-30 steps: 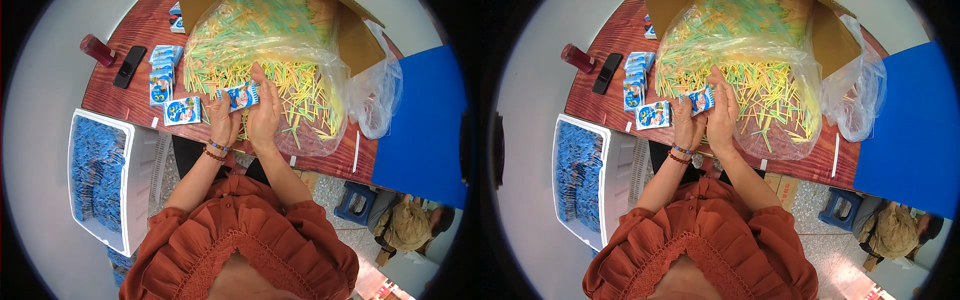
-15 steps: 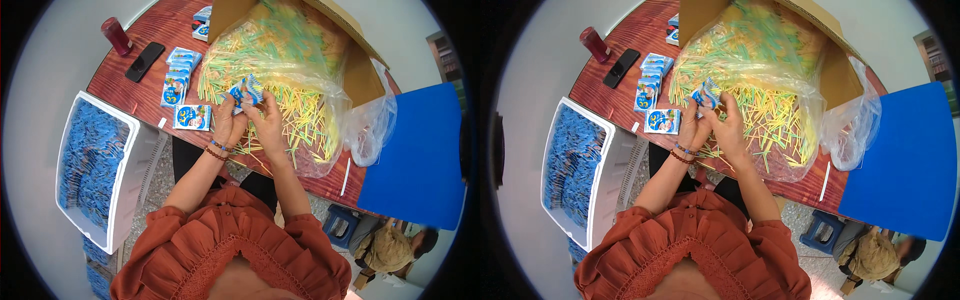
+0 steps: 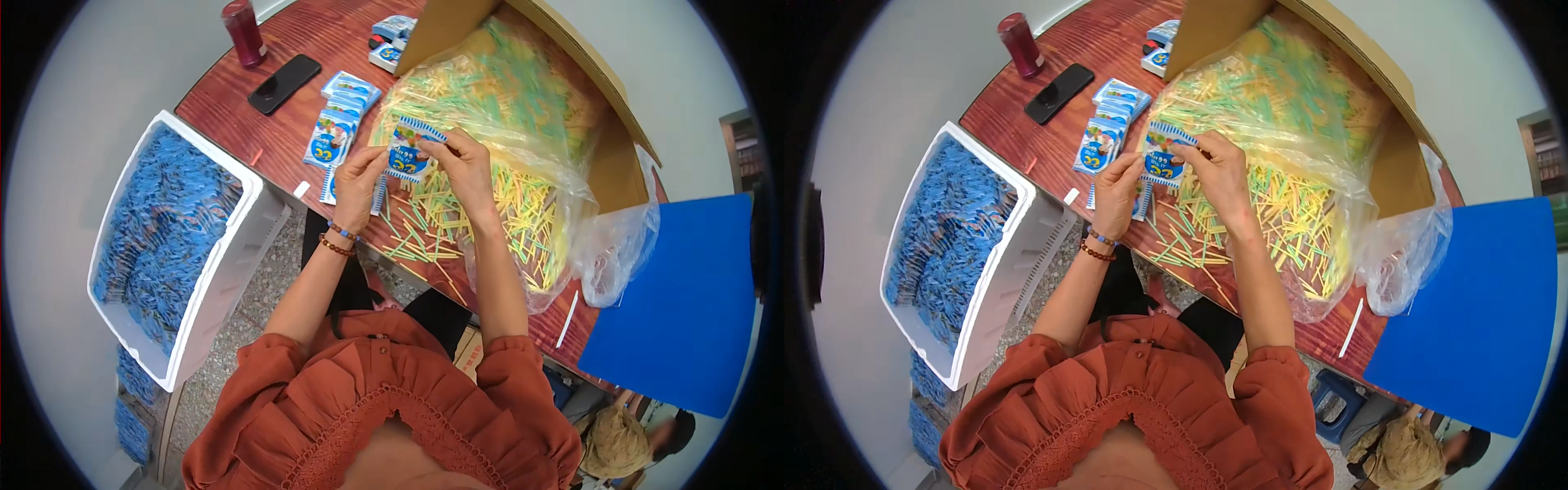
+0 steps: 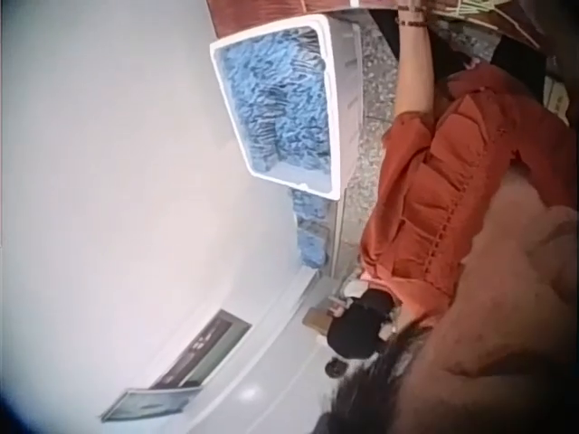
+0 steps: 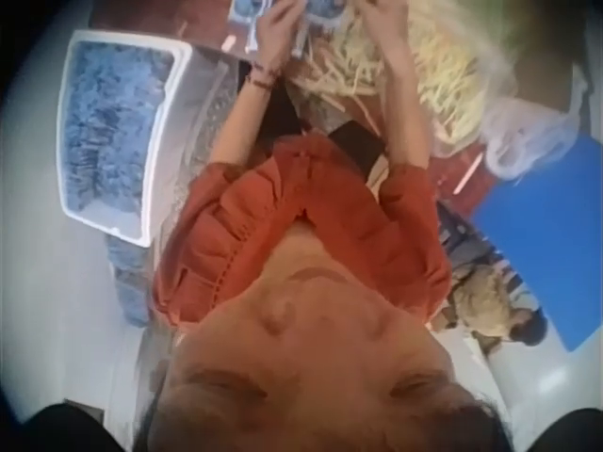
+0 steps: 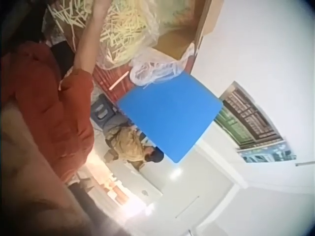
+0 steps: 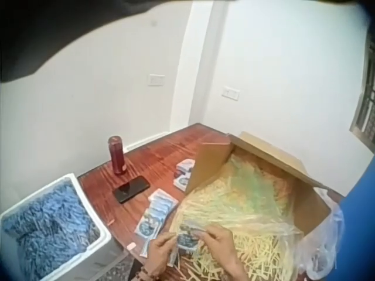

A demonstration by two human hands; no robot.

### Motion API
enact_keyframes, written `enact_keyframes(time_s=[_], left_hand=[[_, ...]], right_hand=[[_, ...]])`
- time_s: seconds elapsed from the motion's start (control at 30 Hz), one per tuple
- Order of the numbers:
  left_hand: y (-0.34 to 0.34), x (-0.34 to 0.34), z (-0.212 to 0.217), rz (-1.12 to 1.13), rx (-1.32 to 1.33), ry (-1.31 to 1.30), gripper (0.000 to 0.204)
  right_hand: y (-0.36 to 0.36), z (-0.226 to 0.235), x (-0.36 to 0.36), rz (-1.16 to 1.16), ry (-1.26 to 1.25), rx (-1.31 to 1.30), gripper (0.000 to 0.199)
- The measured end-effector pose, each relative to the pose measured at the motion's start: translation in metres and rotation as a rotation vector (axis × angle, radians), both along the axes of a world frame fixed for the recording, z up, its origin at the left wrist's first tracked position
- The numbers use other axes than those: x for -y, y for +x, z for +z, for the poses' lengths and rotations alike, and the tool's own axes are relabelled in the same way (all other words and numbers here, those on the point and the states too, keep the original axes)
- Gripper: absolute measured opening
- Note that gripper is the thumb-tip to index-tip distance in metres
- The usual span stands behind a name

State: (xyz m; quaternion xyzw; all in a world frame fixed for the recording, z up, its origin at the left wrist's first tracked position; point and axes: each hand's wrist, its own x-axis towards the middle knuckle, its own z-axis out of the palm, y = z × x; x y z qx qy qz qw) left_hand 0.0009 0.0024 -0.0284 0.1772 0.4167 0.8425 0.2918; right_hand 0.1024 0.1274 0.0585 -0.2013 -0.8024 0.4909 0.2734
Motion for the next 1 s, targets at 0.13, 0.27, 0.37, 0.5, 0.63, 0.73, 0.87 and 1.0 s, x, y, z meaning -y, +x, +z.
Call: enact_keyframes(time_s=[0.13, 0.27, 0.37, 0.5, 0.63, 0.73, 0.87, 1.0], left_hand=[[-0.035, 0.02, -0.007, 0.203, -0.273, -0.131, 0.014], [-0.075, 0.046, -0.02, 0.391, -0.402, -0.318, 0.021], [-0.087, 0.059, -0.044, 0.461, -0.498, -0.488, 0.026], [-0.08, 0.059, -0.049, 0.472, -0.809, -0.709, 0.032], [-0.081, 0.053, -0.05, 0.473, -0.935, -0.874, 0.047], [-0.077, 0.055, -0.043, 0.529, -1.024, -0.92, 0.044], [-0.074, 0.05, -0.041, 0.532, -0.974, -0.929, 0.047], [-0.076, 0.053, -0.045, 0.521, -0.972, -0.865, 0.046]], right_hand=[[-0.044, -0.012, 0.01, 0.063, -0.178, -0.048, 0.015], [-0.098, -0.045, 0.027, 0.119, -0.261, 0.017, 0.018], [-0.124, -0.078, 0.03, 0.064, -0.182, 0.087, 0.022], [-0.125, -0.085, 0.031, 0.109, -0.197, 0.271, 0.025], [-0.104, -0.084, 0.022, 0.012, 0.077, 0.206, 0.027], [-0.07, -0.058, 0.029, 0.145, 0.252, 0.532, 0.033], [-0.053, -0.082, 0.026, 0.169, 0.517, 0.449, 0.031], [-0.044, -0.083, 0.024, 0.173, 0.41, 0.404, 0.022]])
